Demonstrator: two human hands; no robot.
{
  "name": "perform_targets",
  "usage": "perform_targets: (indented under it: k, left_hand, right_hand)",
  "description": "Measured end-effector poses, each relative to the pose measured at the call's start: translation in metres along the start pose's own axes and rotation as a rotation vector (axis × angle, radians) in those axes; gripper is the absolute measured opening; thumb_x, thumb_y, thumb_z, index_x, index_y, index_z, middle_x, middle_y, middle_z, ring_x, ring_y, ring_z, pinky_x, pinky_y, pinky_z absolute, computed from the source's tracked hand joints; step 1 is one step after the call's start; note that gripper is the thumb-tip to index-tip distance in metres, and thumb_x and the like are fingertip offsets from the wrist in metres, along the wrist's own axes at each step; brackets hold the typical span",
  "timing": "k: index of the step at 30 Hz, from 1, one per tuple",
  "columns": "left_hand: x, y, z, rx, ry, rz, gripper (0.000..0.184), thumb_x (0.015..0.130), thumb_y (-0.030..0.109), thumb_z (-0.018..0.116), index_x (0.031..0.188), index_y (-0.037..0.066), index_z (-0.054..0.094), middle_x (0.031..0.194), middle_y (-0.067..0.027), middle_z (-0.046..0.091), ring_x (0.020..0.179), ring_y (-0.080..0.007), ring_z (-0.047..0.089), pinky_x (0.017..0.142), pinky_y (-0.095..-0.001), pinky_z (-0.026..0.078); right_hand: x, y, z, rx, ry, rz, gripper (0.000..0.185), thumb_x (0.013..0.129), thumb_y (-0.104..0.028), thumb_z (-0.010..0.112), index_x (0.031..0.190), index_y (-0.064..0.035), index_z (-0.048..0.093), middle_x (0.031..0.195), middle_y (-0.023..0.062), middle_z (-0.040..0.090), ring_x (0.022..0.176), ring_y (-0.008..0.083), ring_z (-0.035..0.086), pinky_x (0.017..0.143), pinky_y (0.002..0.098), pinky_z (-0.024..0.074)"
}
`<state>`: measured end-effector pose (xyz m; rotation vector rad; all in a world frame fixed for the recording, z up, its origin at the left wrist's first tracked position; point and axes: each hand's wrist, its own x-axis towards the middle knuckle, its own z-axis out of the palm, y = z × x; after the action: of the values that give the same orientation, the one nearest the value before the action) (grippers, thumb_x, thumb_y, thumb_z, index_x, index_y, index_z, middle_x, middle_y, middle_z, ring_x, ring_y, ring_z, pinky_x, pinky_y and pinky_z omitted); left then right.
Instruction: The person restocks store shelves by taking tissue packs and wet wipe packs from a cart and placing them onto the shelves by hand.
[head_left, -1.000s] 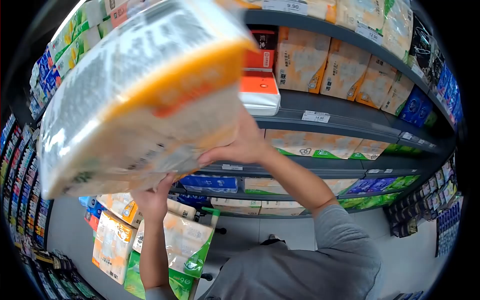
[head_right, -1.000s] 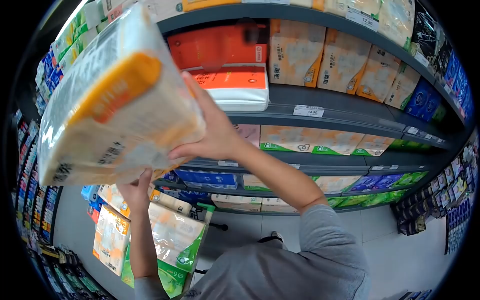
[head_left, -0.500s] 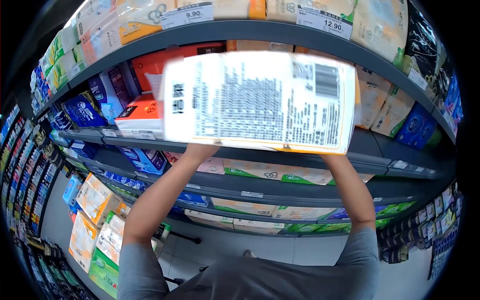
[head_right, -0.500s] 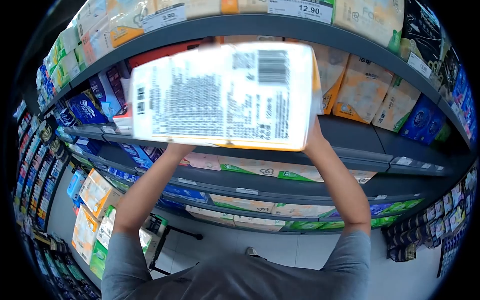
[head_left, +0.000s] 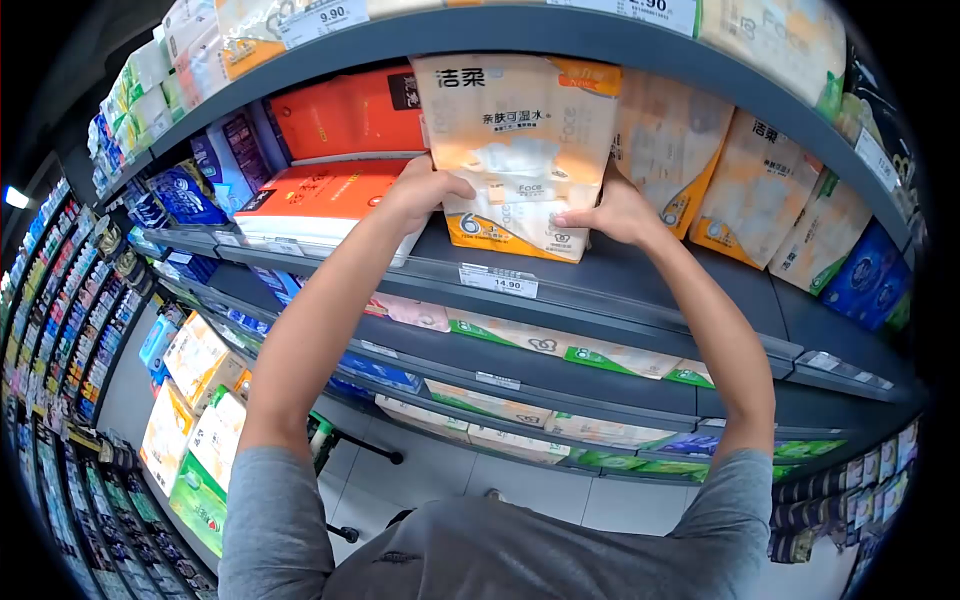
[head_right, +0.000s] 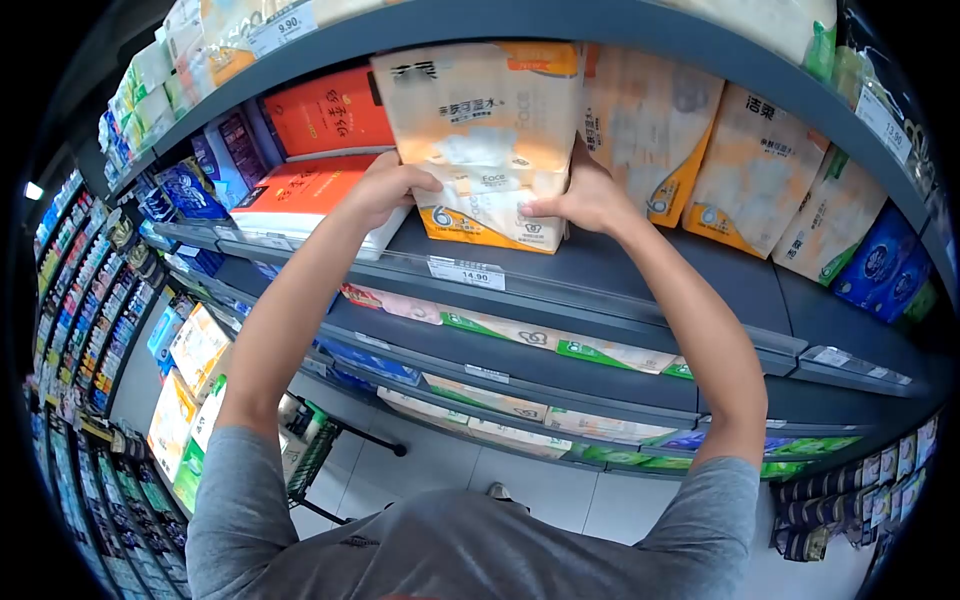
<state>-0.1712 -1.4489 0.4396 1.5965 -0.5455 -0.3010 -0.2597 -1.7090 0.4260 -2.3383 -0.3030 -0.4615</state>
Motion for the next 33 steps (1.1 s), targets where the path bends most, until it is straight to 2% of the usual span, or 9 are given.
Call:
perform_targets:
  k: [2,8,15,17,19,23,26,29,33]
  left_hand:
    - [0.006,0.0,0.003,0.016,0.039,0.018,0.056,0.068,-0.006,0.062,0.122,-0.003,0.047,0.117,-0.0175,0.057,0.109,-0.0282,0.055,0.094,-0.036,0.044]
    - [0.036,-0.008,-0.009,0.446,0.323,0.233,0.059,0.066,-0.002,0.062,0.122,-0.003,0.045,0.115,-0.0188,0.057,0.107,-0.0289,0.058,0.087,-0.0329,0.047]
    - [0.028,-0.009,-0.015,0.71,0.466,0.383,0.054,0.076,0.022,0.067,0.118,-0.004,0.048,0.111,-0.0237,0.06,0.104,-0.0378,0.058,0.089,-0.0359,0.046]
    - [0.002,-0.004,-0.016,0.739,0.531,0.507,0.054,0.075,0.02,0.068,0.119,-0.005,0.049,0.113,-0.0228,0.059,0.107,-0.0366,0.057,0.091,-0.0373,0.045]
    - [-0.047,-0.004,-0.016,0.579,0.556,0.905,0.05,0.076,0.017,0.067,0.118,-0.006,0.051,0.114,-0.0219,0.059,0.109,-0.0342,0.057,0.093,-0.0384,0.044]
    - [-0.165,-0.026,-0.055,0.553,0.436,0.832,0.045,0.075,0.008,0.067,0.117,-0.001,0.055,0.117,-0.0185,0.058,0.108,-0.0299,0.058,0.092,-0.0353,0.045]
    - [-0.244,-0.067,-0.095,0.601,0.514,0.698,0.039,0.075,0.0,0.066,0.113,0.003,0.059,0.116,-0.0141,0.06,0.106,-0.0264,0.058,0.091,-0.0337,0.045]
    - [-0.315,-0.119,-0.136,0.562,0.711,0.421,0.033,0.076,0.0,0.065,0.109,0.001,0.06,0.113,-0.013,0.062,0.107,-0.0253,0.058,0.094,-0.0328,0.043]
    - [-0.418,-0.189,-0.189,0.571,1.13,0.058,0.03,0.075,0.003,0.064,0.105,0.002,0.061,0.112,-0.0162,0.061,0.109,-0.03,0.056,0.095,-0.0362,0.042]
  right_hand:
    - [0.01,0.005,0.005,0.026,-0.023,0.005,0.107,0.059,-0.032,0.084,0.138,0.0019,0.021,0.133,0.0243,0.044,0.122,0.0312,0.048,0.103,0.0337,0.0389]
    - [0.025,-0.008,0.028,-0.042,0.157,0.078,0.097,0.063,-0.037,0.083,0.134,0.0035,0.031,0.126,0.0231,0.051,0.119,0.0312,0.05,0.102,0.0339,0.0391]
    - [0.031,-0.018,0.036,-0.233,0.208,0.133,0.095,0.063,-0.039,0.082,0.132,0.0046,0.034,0.122,0.0232,0.055,0.112,0.031,0.056,0.098,0.0323,0.0428]
    - [0.027,-0.021,0.034,-0.315,0.152,0.161,0.087,0.065,-0.039,0.081,0.129,0.0037,0.04,0.122,0.0236,0.055,0.11,0.0319,0.056,0.095,0.0333,0.0436]
    - [0.016,-0.041,0.033,-0.509,0.123,0.502,0.076,0.066,-0.041,0.079,0.118,0.006,0.051,0.101,0.0245,0.064,0.096,0.0332,0.063,0.085,0.0388,0.0495]
    - [-0.024,-0.088,0.079,-0.651,0.918,-0.441,0.052,0.079,-0.02,0.071,0.119,0.0068,0.051,0.117,0.024,0.057,0.109,0.0335,0.055,0.096,0.0374,0.0409]
    - [-0.042,-0.131,0.139,-0.189,0.688,-0.574,0.04,0.078,-0.001,0.066,0.116,0.0042,0.054,0.119,0.0191,0.056,0.111,0.0316,0.053,0.099,0.0382,0.0378]
    - [-0.045,-0.166,0.222,-0.031,0.32,-0.624,0.022,0.077,0.0,0.065,0.099,0.0,0.062,0.102,0.0159,0.061,0.099,0.0305,0.058,0.088,0.0368,0.044]
    - [-0.051,-0.179,0.371,0.377,-0.346,-0.171,0.032,0.08,-0.016,0.07,0.106,-0.0003,0.06,0.095,0.0115,0.067,0.09,0.0206,0.063,0.081,0.0317,0.0484]
